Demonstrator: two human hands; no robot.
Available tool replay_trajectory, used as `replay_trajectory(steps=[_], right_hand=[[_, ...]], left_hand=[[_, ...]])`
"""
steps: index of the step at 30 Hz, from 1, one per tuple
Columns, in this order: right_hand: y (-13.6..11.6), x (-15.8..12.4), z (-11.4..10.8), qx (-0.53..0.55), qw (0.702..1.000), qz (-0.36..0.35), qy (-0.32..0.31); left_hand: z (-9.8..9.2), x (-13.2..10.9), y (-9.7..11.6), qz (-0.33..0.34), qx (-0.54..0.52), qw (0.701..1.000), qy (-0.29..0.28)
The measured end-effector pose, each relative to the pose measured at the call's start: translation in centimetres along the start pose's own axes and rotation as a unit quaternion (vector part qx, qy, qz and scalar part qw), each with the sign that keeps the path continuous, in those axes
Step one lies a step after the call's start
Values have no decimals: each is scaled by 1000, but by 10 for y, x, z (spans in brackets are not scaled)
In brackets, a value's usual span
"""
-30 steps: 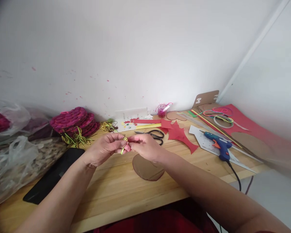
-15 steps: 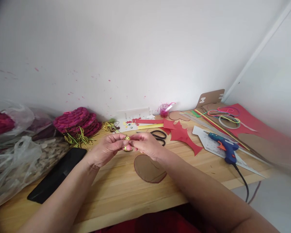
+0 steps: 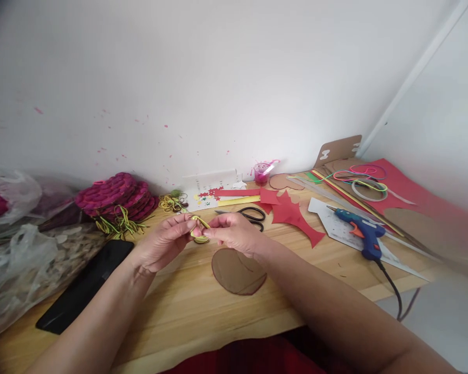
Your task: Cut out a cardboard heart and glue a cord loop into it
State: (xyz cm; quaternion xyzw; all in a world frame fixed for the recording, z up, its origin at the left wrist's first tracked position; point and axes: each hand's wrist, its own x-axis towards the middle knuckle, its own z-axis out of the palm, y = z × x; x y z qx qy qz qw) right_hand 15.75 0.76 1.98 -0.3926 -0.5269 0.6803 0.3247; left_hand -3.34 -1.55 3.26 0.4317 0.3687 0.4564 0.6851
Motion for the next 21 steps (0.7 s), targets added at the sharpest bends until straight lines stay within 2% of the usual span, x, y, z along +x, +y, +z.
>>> replay_trajectory(steps=[6, 13, 17, 19, 21], right_hand=[[-7, -1, -6, 53, 997, 3, -59], [-6, 2, -9, 34, 999, -27, -7], [-4, 4, -11, 34, 999, -31, 3], [-4, 4, -10, 28, 999, -32, 10], [-5, 2, -8, 7, 999, -37, 23]], left_hand=[[-3, 2, 3, -12, -71, 997, -8], [-4, 0, 7, 3, -114, 992, 53], [-10, -1, 11, 33, -2, 995, 96], [-12, -1, 12, 59, 77, 987, 126], [-13, -1, 12, 84, 110, 979, 147]])
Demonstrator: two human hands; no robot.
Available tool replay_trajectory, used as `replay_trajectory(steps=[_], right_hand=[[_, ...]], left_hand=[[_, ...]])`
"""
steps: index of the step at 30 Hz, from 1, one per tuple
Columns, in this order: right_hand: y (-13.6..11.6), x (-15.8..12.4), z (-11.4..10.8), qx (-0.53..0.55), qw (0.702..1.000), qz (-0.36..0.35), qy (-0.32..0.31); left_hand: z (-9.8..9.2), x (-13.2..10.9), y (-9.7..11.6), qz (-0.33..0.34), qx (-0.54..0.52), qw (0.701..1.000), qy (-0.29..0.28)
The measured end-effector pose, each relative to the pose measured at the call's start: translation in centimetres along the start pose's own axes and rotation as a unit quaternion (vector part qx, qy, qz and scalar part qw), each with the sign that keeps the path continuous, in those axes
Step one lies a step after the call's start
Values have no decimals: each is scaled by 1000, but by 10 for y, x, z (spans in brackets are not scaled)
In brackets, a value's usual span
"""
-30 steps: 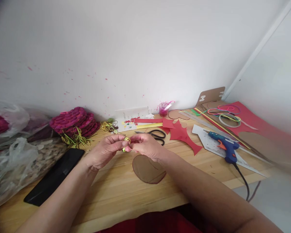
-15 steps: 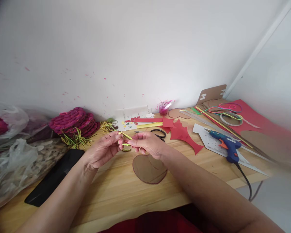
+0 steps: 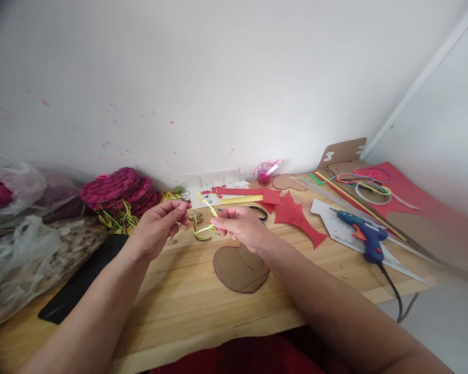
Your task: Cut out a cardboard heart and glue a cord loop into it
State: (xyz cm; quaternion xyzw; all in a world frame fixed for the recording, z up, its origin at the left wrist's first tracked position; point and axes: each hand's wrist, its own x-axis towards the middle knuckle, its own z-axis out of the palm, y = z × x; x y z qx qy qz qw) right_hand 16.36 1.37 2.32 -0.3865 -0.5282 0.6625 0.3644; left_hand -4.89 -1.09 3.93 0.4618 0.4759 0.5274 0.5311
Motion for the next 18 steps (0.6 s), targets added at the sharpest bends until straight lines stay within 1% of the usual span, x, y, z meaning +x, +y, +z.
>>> replay_trajectory(steps=[2, 6, 8, 11, 13, 16, 18], right_hand=[[-2, -3, 4, -34, 999, -12, 12], [-6, -10, 12, -107, 992, -56, 24], [-6, -11, 15, -112, 991, -74, 27], [-5, -10, 15, -81, 992, -86, 37], [-4, -7, 13, -54, 993, -89, 56], [-3, -3, 10, -9, 992, -88, 93], [-2, 0, 7, 23, 991, -80, 106]], left_hand=[[2, -1, -1, -3, -14, 1000, -13], [12, -6, -3, -39, -49, 993, -96], [17, -8, -5, -50, -41, 990, -123], [20, -10, -8, -94, -16, 983, -157], [21, -10, -10, -133, -13, 975, -177], [20, -9, -12, -179, -36, 963, -197], [19, -9, -12, -200, -54, 956, -208]])
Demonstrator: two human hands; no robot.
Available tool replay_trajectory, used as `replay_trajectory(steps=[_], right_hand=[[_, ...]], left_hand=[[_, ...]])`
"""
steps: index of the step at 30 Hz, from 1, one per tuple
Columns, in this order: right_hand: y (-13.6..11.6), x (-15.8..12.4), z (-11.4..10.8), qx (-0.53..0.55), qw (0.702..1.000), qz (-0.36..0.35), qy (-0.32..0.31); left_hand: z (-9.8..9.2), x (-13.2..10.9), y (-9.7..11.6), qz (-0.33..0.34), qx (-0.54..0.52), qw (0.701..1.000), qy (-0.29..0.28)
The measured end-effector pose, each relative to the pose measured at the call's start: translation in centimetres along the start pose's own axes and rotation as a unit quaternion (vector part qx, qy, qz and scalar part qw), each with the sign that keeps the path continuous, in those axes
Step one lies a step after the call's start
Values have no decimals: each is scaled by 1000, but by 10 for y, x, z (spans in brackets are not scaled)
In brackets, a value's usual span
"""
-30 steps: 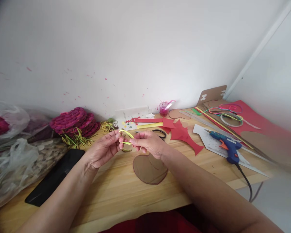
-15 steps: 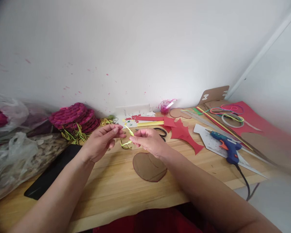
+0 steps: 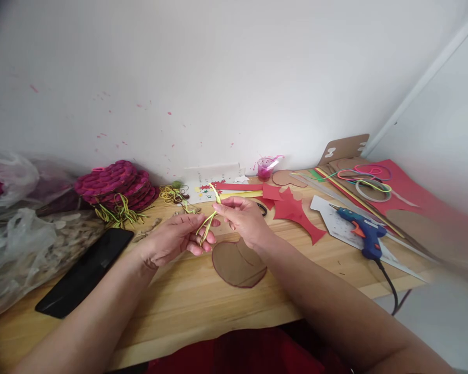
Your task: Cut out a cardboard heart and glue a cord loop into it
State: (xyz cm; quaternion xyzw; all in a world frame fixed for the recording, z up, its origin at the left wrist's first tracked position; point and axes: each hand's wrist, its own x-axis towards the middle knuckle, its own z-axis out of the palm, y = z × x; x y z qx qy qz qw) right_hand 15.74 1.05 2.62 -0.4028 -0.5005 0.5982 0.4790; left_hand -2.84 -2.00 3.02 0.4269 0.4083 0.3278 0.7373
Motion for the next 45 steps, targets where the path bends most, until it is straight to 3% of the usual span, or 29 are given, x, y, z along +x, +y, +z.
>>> replay_trajectory(steps=[11, 23, 30, 32, 33, 35, 36, 40, 42, 45], right_hand=[[4, 7, -3, 111, 993, 29, 25], [5, 8, -6, 233, 967, 101, -11], [5, 7, -6, 219, 971, 100, -12], [4, 5, -5, 184, 980, 79, -7], [3, 4, -3, 160, 985, 64, -5], [2, 1, 0, 108, 994, 33, -2], [1, -1, 2, 85, 996, 19, -2], [-1, -9, 9, 52, 998, -16, -9], [-1, -10, 11, 63, 998, -5, -27], [1, -10, 10, 92, 989, 23, -111]], left_hand=[[-2, 0, 0, -20, -4, 1000, 11], [-1, 3, -5, 43, 119, 991, 49], [-5, 0, -2, 81, 229, 970, 19], [-8, -2, 4, 136, 274, 949, 70], [-10, -4, 7, 164, 273, 940, 122], [-10, -6, 12, 196, 220, 936, 194], [-9, -6, 12, 205, 172, 942, 200], [2, -3, 5, 173, -48, 981, 73], [9, 0, -2, 121, -74, 990, 24], [13, 4, -9, 94, -56, 994, 17]])
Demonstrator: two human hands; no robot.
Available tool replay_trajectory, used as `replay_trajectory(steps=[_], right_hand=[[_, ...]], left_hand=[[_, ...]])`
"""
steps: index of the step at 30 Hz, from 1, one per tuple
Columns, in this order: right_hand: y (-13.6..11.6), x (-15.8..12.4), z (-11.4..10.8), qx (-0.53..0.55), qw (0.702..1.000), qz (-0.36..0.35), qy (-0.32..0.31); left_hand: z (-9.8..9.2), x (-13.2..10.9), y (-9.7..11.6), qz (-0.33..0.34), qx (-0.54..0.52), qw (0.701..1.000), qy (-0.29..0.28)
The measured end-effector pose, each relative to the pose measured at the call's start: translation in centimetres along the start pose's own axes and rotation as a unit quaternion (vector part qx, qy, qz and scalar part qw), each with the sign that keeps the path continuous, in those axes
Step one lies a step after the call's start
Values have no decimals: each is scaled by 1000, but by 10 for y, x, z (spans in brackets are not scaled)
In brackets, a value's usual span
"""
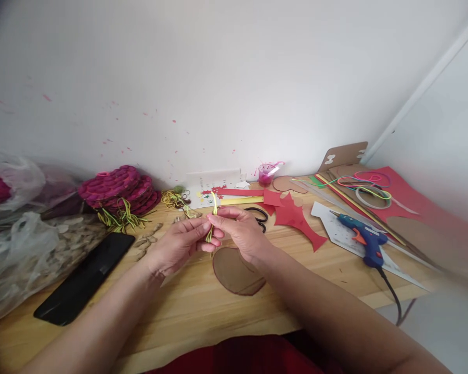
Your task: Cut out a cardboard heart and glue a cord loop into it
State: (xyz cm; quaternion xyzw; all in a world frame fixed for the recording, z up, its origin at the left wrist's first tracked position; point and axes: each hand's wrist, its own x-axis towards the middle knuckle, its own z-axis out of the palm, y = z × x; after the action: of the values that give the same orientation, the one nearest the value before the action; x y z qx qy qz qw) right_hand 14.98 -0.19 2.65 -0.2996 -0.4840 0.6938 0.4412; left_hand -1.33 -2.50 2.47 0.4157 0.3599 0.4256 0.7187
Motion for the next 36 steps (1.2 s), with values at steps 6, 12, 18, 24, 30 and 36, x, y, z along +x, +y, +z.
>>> replay_trajectory(steps=[6, 12, 18, 24, 30, 36], right_hand=[[9, 4, -8, -1, 1000, 12, 12], [4, 7, -11, -3, 997, 4, 74], [0, 9, -10, 5, 991, -14, 131], [3, 11, -13, 19, 989, -37, 138], [4, 12, -15, 17, 985, -43, 168], [2, 12, -14, 17, 983, -48, 175]], left_hand=[[-1, 3, -1, 6, 41, 997, 65], [1, 2, 2, 25, 168, 982, 79], [-1, 0, 7, 40, 240, 966, 84], [-1, -2, 9, 24, 214, 973, 81], [-2, -3, 9, 4, 179, 981, 74], [-3, -3, 10, -8, 146, 987, 69]])
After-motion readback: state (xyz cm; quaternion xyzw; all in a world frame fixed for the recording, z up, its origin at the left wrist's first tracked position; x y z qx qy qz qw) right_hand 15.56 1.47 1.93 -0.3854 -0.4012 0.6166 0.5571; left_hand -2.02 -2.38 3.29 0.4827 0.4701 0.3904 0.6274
